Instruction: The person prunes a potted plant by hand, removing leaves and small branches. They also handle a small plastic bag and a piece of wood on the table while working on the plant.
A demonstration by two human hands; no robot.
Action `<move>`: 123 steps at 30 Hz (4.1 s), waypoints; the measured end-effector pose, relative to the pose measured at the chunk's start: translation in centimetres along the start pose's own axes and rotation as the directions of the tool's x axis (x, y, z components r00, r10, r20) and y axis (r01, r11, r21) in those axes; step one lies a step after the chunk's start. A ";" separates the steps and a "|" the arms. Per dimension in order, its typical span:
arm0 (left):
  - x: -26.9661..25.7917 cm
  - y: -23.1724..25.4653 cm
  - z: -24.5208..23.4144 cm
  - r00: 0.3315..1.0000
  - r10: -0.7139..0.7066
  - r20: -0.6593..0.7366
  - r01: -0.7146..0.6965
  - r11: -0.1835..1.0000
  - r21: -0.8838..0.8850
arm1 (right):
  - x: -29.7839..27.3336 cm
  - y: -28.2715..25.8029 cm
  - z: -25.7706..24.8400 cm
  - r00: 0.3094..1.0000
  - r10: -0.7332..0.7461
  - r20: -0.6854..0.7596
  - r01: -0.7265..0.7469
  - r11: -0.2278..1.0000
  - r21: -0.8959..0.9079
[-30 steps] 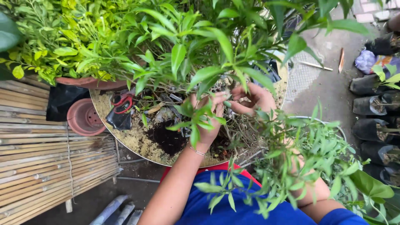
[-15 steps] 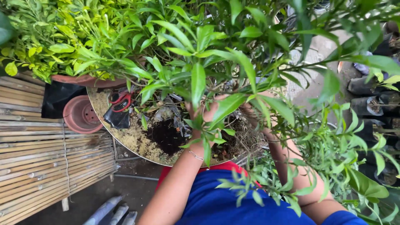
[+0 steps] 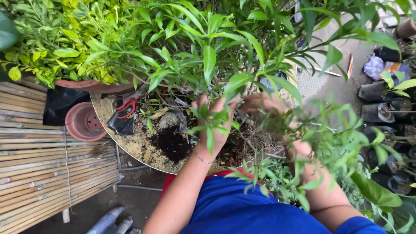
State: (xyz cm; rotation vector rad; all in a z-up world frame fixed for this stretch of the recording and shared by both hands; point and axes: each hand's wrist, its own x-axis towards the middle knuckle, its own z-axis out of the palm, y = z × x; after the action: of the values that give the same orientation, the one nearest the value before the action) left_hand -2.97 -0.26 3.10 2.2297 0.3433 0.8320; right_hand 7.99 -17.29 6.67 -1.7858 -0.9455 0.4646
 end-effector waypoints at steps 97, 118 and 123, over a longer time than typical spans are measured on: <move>0.0 -0.3 8.6 0.830 0.114 -0.546 -0.129 0.992 0.011 | 12.2 0.9 -6.7 0.381 -0.578 0.721 0.912 0.108 -0.395; -2.6 -1.5 12.2 0.778 0.152 -0.610 -0.129 0.988 0.082 | 10.0 7.0 -6.5 0.758 -0.587 0.286 0.649 0.723 -0.237; -3.1 -1.4 12.0 0.781 0.085 -0.618 -0.057 0.996 0.064 | 10.1 3.5 -6.2 0.870 -0.323 0.373 0.468 0.780 -0.416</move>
State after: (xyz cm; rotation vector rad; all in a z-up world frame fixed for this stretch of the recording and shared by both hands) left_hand 2.54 -7.22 -5.72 1.9519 0.5900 1.6188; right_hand 19.87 -13.77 7.18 -1.9151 -1.7371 0.2074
